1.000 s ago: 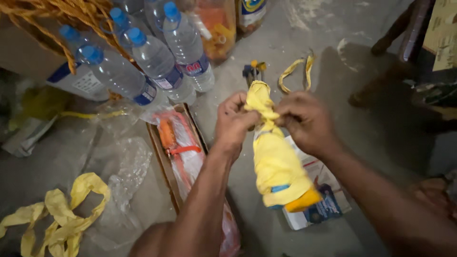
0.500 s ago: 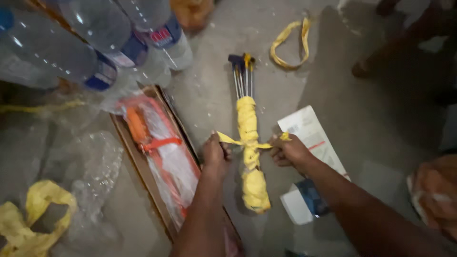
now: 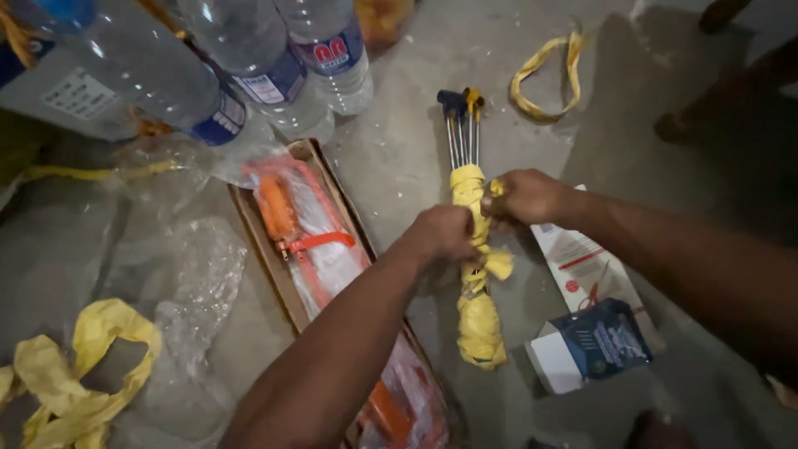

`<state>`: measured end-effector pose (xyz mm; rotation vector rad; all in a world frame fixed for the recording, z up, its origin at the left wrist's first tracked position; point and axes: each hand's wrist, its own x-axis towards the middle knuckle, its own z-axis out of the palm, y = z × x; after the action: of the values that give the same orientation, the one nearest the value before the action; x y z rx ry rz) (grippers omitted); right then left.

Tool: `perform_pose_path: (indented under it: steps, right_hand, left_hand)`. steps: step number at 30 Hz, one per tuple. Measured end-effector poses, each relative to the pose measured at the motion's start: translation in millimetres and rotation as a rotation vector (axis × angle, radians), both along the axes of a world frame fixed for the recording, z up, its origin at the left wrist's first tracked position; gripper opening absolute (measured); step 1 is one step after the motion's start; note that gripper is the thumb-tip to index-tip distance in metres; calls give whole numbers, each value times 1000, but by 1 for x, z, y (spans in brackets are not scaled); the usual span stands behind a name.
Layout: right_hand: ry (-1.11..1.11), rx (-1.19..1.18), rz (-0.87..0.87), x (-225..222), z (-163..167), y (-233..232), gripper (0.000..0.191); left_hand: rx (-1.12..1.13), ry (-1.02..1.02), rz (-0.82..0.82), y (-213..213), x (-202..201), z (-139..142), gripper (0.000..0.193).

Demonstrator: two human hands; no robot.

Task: The person unwraps a bundle of tent poles from a yellow strap, then separates the individual poles and arranges them on the floor. The person also briefly handles a box of scissors.

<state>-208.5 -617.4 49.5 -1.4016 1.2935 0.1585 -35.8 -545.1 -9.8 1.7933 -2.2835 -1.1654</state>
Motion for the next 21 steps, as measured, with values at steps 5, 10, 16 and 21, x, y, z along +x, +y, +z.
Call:
perform_pose_path:
  steps: [5,10,16,21]
  right_hand:
    - [-187,206,101,-31,-19,-11,20]
    - [-284,444,-57,-38,-42,-39,34]
    - [-193,-471,471,-44,-79,24,30]
    - [-224,-670,432,-50,-68,48,38]
  left_hand:
    - [59,34,224,19,-16,-11,67]
    - [118,106,440,30,5,-16,46]
    - [-71,74,445,57,-4,-4,31]
    - [-135,117,422,58,-18,8,46]
